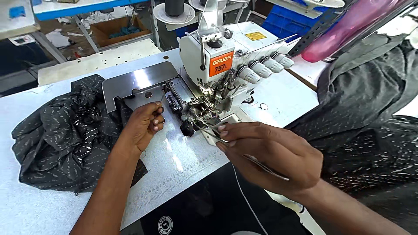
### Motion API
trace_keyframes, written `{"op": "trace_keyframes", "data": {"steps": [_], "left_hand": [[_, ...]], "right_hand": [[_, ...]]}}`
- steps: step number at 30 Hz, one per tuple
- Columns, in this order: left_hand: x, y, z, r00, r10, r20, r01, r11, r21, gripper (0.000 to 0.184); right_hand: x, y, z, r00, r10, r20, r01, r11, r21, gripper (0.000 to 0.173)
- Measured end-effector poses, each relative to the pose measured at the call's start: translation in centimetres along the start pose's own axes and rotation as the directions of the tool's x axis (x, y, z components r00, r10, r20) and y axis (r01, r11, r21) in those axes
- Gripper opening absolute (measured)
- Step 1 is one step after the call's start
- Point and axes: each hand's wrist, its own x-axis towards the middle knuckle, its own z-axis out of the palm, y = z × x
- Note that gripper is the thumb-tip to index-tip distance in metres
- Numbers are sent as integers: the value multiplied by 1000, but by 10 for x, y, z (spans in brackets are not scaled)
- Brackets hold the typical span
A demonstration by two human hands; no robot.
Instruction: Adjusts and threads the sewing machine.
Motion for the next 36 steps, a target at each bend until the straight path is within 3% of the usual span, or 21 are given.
{"op": "trace_keyframes", "data": {"steps": [4, 8, 11, 13, 14, 16, 17, 18, 20, 23, 29, 36], "left_hand": [[-10, 3, -6, 960, 266, -92, -263, 964, 44, 23], [-1, -8, -8, 818, 574, -30, -575, 818, -17, 25], [12, -11, -9, 735, 677, 40, -667, 732, -138, 23], [20, -7, -12, 671, 738, 65, -739, 673, -6, 22], [23, -4, -14, 606, 791, 87, -788, 582, 198, 20], [27, 1, -21, 389, 897, 210, -730, 161, 665, 16], [27, 3, -23, 284, 909, 306, -637, -60, 768, 17], [26, 5, -25, 218, 899, 379, -555, -205, 806, 16], [28, 4, -27, 176, 886, 429, -480, -303, 823, 16], [31, 3, -24, 199, 897, 395, -546, -233, 805, 14], [26, 2, -22, 390, 887, 248, -760, 158, 631, 22], [32, -2, -28, 439, 879, 187, -811, 298, 503, 11]], "right_hand": [[-7, 1, 2, 991, 124, -49, -119, 989, 91, 9], [-7, 1, 7, 977, 206, -59, -192, 963, 191, 9], [-5, 1, 8, 969, 243, -52, -226, 950, 214, 10], [-5, 2, 7, 964, 262, -51, -246, 945, 214, 10], [-5, 3, 6, 961, 271, -52, -254, 944, 209, 10], [-7, 5, 4, 958, 282, -54, -267, 943, 198, 10], [-7, 6, 3, 956, 290, -51, -275, 941, 197, 10], [-7, 8, 4, 954, 297, -46, -283, 939, 196, 11], [-5, 10, 7, 951, 306, -39, -293, 937, 189, 11], [0, 13, 15, 953, 301, -42, -287, 937, 199, 12], [4, 14, 32, 940, 337, -48, -316, 916, 246, 13], [25, 19, 42, 942, 336, -21, -310, 889, 338, 20]]}}
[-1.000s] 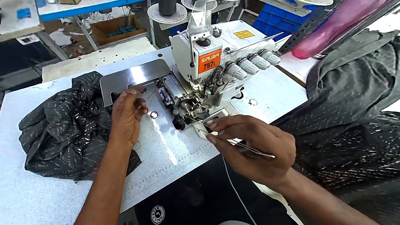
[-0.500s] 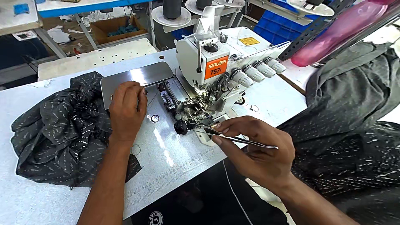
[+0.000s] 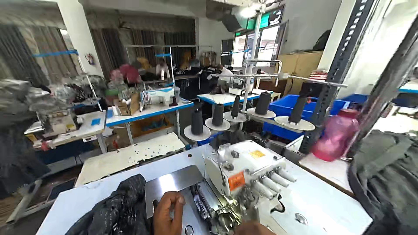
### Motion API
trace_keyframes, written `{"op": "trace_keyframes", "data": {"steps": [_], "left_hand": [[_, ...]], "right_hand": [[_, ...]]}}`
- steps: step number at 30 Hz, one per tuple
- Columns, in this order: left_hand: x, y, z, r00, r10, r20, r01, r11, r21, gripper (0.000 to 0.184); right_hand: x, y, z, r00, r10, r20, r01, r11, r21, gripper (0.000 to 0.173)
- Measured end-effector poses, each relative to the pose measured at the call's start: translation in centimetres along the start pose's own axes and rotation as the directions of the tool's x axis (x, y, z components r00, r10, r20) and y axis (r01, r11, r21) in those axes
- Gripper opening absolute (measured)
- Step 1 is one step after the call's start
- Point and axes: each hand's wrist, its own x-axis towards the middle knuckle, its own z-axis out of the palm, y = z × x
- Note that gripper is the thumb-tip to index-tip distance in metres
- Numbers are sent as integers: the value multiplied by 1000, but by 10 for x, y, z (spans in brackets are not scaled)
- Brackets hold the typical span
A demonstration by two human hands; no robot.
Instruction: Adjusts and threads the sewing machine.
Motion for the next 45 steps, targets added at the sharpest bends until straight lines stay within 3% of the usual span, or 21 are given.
{"op": "trace_keyframes", "data": {"steps": [7, 10, 13, 17, 21, 25, 28, 30, 36, 45], "left_hand": [[-1, 10, 5, 995, -83, -63, 66, 967, -245, 10], [-2, 19, 5, 990, -132, -52, 106, 933, -344, 12], [-1, 27, 3, 984, -179, -10, 159, 896, -415, 15], [-4, 18, 4, 981, -195, -4, 175, 889, -423, 14], [-9, 9, 5, 979, -201, 8, 188, 896, -402, 11], [-10, 11, 10, 987, -161, 20, 159, 930, -332, 9], [-5, 15, 9, 998, -49, 33, 52, 994, -99, 15], [-15, 17, 6, 993, -70, 93, 69, 998, 9, 20], [-17, 14, 6, 975, -25, 220, 37, 998, -48, 25], [-16, 4, 7, 970, 109, 219, -91, 992, -91, 17]], "right_hand": [[9, -5, 4, 994, -95, 47, 97, 994, -40, 16], [22, -13, 18, 995, -68, 71, 83, 970, -231, 21], [46, -9, 47, 984, 112, 140, -11, 817, -577, 26], [65, 18, 86, 984, 76, 159, 79, 618, -782, 18], [66, 28, 90, 972, 107, 208, 96, 627, -773, 16], [62, 37, 86, 988, -35, 148, 138, 617, -775, 7], [65, 24, 76, 980, 75, 186, 94, 647, -757, 12], [55, 22, 71, 969, 114, 218, 89, 663, -743, 11], [45, 20, 64, 978, 81, 194, 78, 719, -691, 12], [42, 10, 55, 978, 105, 181, 47, 731, -681, 10]]}}
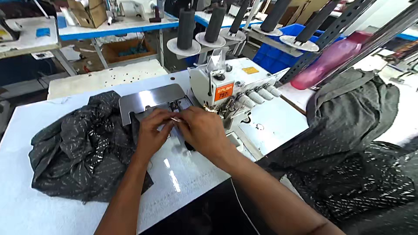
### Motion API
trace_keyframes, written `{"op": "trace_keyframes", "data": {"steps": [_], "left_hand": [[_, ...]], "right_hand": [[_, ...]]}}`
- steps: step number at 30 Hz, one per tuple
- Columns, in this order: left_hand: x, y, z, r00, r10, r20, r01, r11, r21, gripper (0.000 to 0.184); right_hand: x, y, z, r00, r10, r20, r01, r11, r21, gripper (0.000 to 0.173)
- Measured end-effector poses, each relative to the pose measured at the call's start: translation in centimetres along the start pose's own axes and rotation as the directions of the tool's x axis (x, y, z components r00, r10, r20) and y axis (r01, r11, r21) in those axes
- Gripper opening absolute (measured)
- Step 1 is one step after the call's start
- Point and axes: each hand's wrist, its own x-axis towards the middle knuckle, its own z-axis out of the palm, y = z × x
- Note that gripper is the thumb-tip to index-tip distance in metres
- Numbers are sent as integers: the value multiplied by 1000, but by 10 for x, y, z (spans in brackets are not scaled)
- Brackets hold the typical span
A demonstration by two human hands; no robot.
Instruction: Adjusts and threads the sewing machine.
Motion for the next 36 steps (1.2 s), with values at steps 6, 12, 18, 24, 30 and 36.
{"op": "trace_keyframes", "data": {"steps": [6, 12, 18, 24, 30, 36], "left_hand": [[0, -1, 0, 996, -86, 39, 90, 990, -111, 9], [3, 4, -22, 963, -247, 107, 262, 951, -165, 10], [6, 5, -31, 874, -387, 293, 449, 874, -186, 15], [14, 7, -30, 964, -266, -11, 257, 938, -231, 15], [23, 11, -8, 958, -138, -251, 63, 957, -285, 10], [27, 14, -11, 969, -158, -188, 64, 901, -428, 13]], "right_hand": [[-9, 0, -9, 1000, 9, 24, -8, 998, -60, 12], [-48, 12, -34, 1000, -3, -16, 4, 998, 66, 19], [-78, 22, -48, 998, 42, -46, -34, 986, 166, 17], [-82, 26, -63, 993, 117, -22, -97, 903, 419, 29], [-86, 28, -63, 996, 94, -5, -76, 836, 544, 36], [-91, 32, -64, 992, 83, -94, -18, 837, 547, 44]]}}
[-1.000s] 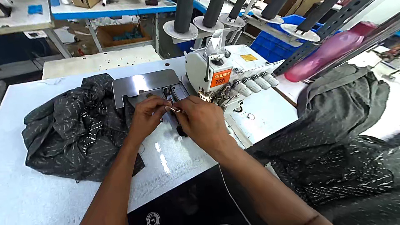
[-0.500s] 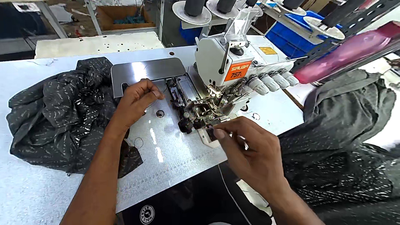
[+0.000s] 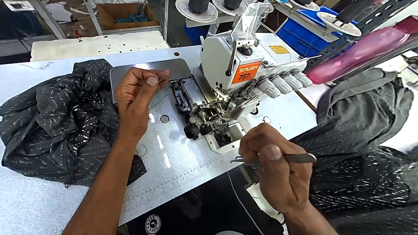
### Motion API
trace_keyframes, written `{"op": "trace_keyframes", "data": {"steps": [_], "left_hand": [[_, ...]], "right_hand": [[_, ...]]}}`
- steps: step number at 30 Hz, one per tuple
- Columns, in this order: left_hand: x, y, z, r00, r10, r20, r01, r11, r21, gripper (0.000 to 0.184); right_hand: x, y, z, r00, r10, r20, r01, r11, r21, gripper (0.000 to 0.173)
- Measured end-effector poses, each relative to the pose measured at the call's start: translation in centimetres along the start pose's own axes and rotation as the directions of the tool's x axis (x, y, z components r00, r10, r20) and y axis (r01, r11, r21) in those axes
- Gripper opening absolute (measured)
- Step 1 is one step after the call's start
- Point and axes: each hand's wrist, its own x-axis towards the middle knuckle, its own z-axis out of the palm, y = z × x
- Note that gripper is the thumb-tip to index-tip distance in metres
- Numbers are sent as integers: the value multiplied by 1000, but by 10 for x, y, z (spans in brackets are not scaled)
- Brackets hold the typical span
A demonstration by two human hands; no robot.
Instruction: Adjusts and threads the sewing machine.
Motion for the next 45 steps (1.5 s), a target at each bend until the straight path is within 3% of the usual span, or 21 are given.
{"op": "trace_keyframes", "data": {"steps": [4, 9, 21, 35, 45], "left_hand": [[-3, -3, 4, 988, -92, -122, 103, 990, 91, 9], [-8, -3, 5, 977, -24, -210, 82, 958, 276, 7], [13, 9, 3, 988, -5, -152, 37, 977, 212, 9], [41, 22, -8, 977, -25, -213, 92, 946, 311, 6], [42, 60, -32, 902, -65, -426, 194, 944, 267, 14]], "right_hand": [[-1, 1, -2, 999, 24, -31, -23, 999, 40, 50], [-7, 3, -2, 996, 76, -43, -73, 994, 83, 49], [-19, 13, -7, 994, 95, -51, -79, 965, 249, 46], [-34, 40, -21, 997, 67, -39, -57, 976, 208, 26], [-34, 45, -25, 996, 76, -46, -65, 977, 201, 28]]}}
